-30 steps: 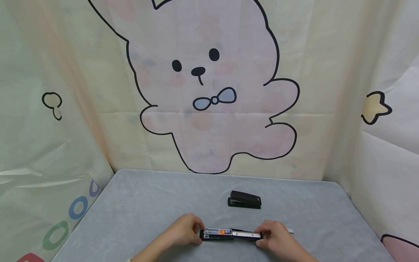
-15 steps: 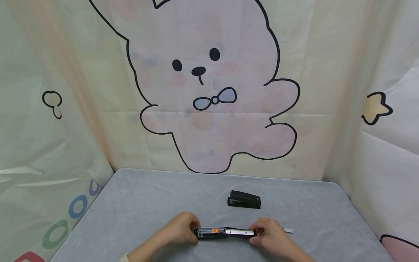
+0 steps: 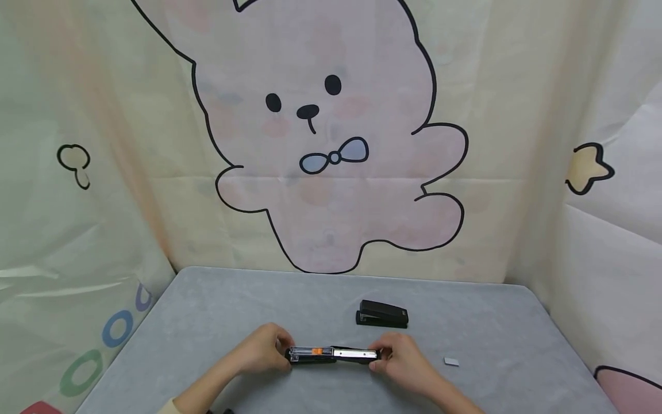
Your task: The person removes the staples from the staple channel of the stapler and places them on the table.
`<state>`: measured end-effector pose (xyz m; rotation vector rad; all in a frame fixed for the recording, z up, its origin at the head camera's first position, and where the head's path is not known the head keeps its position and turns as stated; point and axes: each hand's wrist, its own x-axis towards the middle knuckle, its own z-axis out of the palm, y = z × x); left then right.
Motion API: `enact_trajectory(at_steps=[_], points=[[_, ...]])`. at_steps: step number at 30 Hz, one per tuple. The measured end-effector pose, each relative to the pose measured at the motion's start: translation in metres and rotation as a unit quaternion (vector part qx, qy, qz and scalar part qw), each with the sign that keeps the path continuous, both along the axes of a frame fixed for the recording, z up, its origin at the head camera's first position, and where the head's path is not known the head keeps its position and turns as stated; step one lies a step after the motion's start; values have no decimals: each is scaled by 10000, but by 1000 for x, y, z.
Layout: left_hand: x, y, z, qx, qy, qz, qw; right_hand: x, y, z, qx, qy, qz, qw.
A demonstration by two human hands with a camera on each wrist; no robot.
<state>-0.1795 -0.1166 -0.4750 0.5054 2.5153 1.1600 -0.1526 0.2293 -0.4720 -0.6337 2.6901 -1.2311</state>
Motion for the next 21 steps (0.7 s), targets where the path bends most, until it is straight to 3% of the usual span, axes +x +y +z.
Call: enact_trajectory(at_steps=[6, 14, 21], points=[[-5, -20, 2, 12, -117, 132, 9998, -8, -21, -1, -136, 0, -28, 9999], [-13, -49, 1, -143, 507, -178, 9985, -18, -45, -2, -189, 192, -101, 9996], [-20, -73, -2, -251, 590, -271, 9976, -28, -66, -5, -250, 42, -80, 9996]])
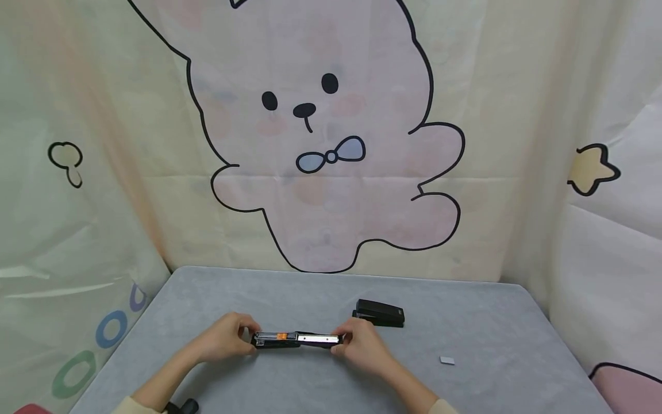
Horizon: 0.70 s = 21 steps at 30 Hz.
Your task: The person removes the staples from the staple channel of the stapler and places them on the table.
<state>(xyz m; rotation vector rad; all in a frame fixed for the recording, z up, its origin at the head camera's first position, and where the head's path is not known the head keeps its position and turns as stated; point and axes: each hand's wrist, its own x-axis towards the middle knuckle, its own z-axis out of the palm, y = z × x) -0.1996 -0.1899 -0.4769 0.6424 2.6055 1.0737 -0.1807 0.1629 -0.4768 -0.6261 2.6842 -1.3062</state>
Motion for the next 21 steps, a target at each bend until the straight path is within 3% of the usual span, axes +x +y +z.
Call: enact_trajectory(at_steps=[5, 12, 21], points=[[-4, -14, 1, -71, 27, 42, 10000, -6, -16, -2, -41, -205, -15, 9998], [-10, -30, 4, -178, -164, 321, 9992, -13, -36, -8, -71, -21, 68, 9999], [-23, -44, 2, -355, -116, 514, 9980, -22, -57, -12, -104, -32, -69, 9999]])
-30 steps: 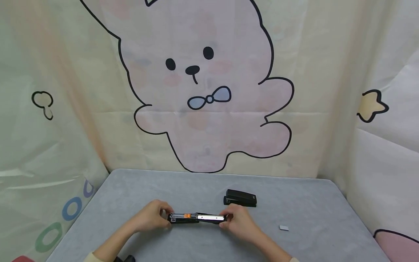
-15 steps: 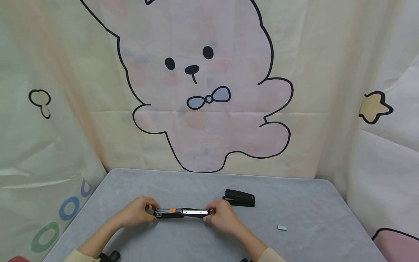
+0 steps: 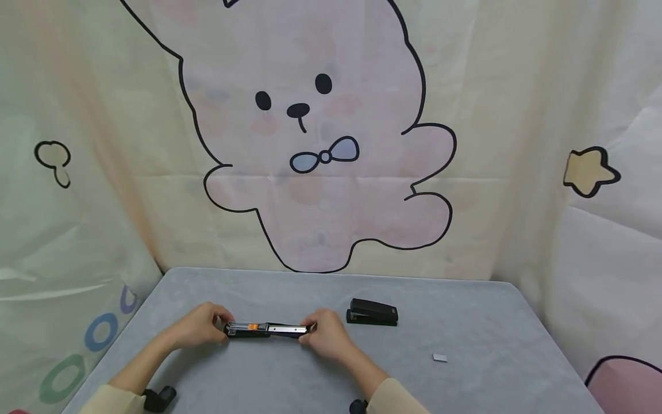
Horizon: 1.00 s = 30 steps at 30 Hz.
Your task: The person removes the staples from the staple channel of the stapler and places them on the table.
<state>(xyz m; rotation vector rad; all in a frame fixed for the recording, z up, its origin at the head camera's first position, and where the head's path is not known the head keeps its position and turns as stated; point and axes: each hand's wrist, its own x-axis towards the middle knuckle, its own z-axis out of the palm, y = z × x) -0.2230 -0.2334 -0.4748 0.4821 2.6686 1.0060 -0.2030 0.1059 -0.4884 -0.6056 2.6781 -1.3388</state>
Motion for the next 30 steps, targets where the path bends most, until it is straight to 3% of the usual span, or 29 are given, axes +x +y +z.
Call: enact_trajectory(at_steps=[11, 22, 26, 30], points=[[-6, -11, -7, 28, 75, 79, 9999, -6, -17, -7, 159, 115, -10, 9998], [-5, -9, -7, -227, -314, 545, 9978, -8, -20, -6, 15, -475, 30, 9989], [-3, -8, 1, -285, -266, 508, 9979, -7, -11, -2, -115, -532, 133, 9984], [1, -5, 19, -388, -211, 462, 9980, -6, 4, 4, -150, -391, 110, 9991]])
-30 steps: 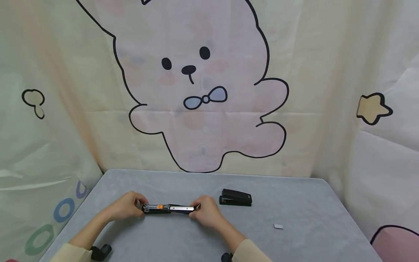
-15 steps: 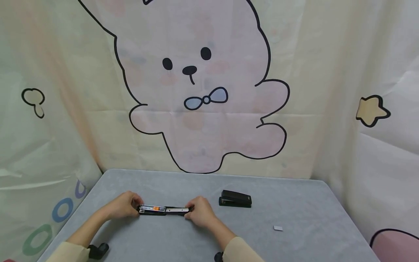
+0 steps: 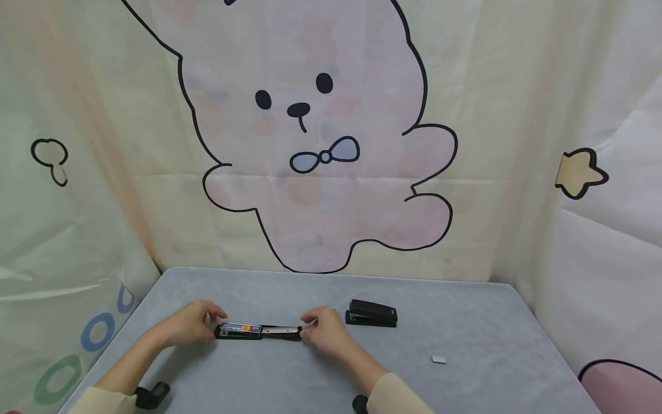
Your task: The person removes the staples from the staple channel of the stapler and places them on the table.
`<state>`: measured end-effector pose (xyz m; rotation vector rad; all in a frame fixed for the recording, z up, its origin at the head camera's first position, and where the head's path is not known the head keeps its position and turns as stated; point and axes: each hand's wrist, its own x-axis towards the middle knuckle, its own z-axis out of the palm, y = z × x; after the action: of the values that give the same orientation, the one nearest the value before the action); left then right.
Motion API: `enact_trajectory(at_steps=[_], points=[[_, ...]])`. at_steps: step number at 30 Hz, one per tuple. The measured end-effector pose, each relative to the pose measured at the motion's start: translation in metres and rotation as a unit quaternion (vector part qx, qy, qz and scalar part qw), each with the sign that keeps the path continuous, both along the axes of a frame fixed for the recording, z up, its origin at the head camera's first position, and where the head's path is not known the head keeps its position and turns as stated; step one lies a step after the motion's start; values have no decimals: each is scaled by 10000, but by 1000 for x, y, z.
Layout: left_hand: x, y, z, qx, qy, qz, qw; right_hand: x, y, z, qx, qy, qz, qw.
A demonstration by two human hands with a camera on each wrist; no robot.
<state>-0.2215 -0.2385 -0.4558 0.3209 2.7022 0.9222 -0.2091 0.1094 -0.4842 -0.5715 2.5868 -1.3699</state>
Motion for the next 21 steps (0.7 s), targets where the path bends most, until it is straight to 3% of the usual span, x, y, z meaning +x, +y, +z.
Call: enact_trajectory(at_steps=[5, 10, 15, 21], points=[[8, 6, 24, -65, 354, -38, 9993, 5, 14, 15, 102, 214, -155, 9996], [14, 26, 36, 165, 852, -214, 9960, 16, 35, 31, 166, 415, -515, 9977], [20, 52, 39, 716, 1261, -561, 9878, 25, 63, 39, 152, 540, -691, 9960], [26, 90, 34, 1246, 1426, -722, 9793, 35, 101, 44, 94, 453, -838, 9954]])
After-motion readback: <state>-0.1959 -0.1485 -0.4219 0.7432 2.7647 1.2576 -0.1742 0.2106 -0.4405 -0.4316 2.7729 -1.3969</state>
